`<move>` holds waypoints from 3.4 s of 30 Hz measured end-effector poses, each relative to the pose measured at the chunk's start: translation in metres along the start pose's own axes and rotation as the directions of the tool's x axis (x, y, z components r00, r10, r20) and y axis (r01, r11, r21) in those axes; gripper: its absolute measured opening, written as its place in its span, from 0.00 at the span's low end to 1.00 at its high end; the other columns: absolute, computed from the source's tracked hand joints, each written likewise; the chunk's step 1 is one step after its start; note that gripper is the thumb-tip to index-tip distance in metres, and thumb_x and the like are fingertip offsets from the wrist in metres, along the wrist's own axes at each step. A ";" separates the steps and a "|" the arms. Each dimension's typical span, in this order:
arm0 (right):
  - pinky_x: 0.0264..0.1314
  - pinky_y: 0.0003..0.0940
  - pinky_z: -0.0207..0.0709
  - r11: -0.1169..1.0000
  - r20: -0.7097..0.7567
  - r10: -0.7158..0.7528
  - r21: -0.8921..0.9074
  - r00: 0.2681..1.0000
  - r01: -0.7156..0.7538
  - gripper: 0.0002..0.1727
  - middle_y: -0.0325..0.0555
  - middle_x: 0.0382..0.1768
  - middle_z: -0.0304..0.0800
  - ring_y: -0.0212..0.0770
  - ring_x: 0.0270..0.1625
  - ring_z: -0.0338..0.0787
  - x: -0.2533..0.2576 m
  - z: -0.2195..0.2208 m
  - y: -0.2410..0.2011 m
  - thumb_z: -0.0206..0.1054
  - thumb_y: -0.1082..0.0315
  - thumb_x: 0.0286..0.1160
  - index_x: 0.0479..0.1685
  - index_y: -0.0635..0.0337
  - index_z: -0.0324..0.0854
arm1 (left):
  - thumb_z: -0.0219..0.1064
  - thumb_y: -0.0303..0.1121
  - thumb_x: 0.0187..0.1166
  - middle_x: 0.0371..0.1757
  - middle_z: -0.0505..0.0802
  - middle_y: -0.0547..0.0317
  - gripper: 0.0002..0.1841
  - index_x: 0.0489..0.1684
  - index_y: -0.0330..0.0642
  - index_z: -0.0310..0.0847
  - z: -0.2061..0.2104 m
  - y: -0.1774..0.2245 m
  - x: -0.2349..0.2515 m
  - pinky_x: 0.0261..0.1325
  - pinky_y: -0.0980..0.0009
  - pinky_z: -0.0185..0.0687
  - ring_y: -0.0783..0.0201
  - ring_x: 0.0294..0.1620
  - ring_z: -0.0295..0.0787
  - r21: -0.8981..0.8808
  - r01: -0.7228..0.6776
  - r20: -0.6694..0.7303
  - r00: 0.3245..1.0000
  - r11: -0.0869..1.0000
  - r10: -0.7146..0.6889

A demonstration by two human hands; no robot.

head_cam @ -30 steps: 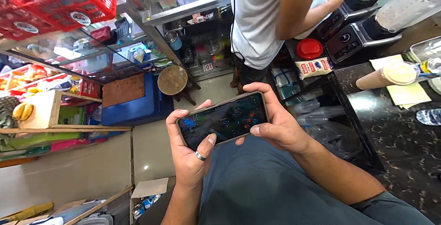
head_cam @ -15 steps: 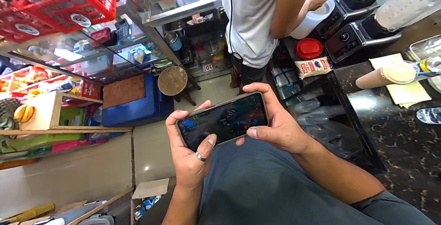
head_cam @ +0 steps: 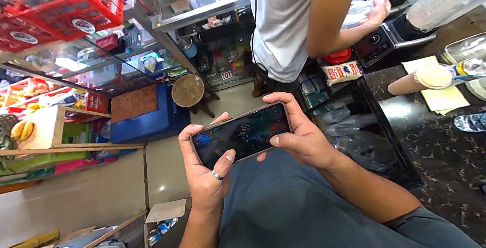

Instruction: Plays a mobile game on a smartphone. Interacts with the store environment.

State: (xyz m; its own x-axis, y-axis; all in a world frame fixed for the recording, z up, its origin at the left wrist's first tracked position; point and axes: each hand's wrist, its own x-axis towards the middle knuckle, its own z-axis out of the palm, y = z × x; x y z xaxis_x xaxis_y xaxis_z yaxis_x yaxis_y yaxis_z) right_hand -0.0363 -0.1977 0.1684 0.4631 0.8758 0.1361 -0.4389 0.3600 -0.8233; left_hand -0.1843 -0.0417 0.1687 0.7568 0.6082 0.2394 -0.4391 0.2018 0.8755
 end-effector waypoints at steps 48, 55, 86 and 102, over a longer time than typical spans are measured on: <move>0.46 0.51 0.93 1.000 0.026 0.001 0.030 1.000 -0.002 0.37 0.55 0.66 0.80 0.53 0.59 0.91 -0.001 0.000 -0.005 0.50 0.83 0.72 0.82 0.41 0.60 | 0.79 0.23 0.63 0.72 0.86 0.43 0.38 0.73 0.56 0.62 0.004 0.002 -0.001 0.64 0.52 0.89 0.46 0.70 0.87 -0.022 0.000 -0.022 1.000 1.000 0.000; 0.48 0.51 0.94 1.000 0.033 0.003 0.025 0.999 -0.004 0.35 0.54 0.66 0.80 0.53 0.60 0.91 -0.002 -0.001 -0.004 0.58 0.79 0.76 0.82 0.39 0.60 | 0.78 0.23 0.63 0.71 0.86 0.44 0.37 0.73 0.56 0.63 0.003 0.001 -0.001 0.64 0.53 0.89 0.46 0.70 0.86 -0.022 0.006 -0.017 1.000 1.000 -0.006; 0.51 0.53 0.93 0.997 0.152 -0.004 0.074 0.988 -0.007 0.39 0.54 0.70 0.79 0.55 0.64 0.89 0.002 -0.004 -0.002 0.53 0.81 0.74 0.85 0.35 0.57 | 0.63 0.24 0.70 0.76 0.82 0.41 0.31 0.76 0.58 0.67 -0.014 0.004 0.003 0.73 0.47 0.79 0.42 0.77 0.79 -0.250 0.048 0.136 0.991 0.967 -0.014; 0.48 0.51 0.94 0.999 0.114 0.013 0.051 0.993 -0.019 0.39 0.54 0.70 0.78 0.56 0.61 0.91 0.000 -0.006 0.000 0.64 0.75 0.73 0.84 0.34 0.57 | 0.63 0.25 0.71 0.77 0.81 0.42 0.30 0.76 0.58 0.67 -0.012 0.003 0.003 0.73 0.47 0.79 0.43 0.77 0.79 -0.238 0.045 0.147 0.989 0.970 -0.009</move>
State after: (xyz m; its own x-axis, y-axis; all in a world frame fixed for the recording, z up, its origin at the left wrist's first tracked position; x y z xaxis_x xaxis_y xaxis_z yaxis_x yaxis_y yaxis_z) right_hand -0.0315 -0.1994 0.1652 0.3663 0.9113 0.1879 -0.4862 0.3596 -0.7964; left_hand -0.1893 -0.0304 0.1673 0.8239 0.4869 0.2902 -0.5076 0.4060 0.7600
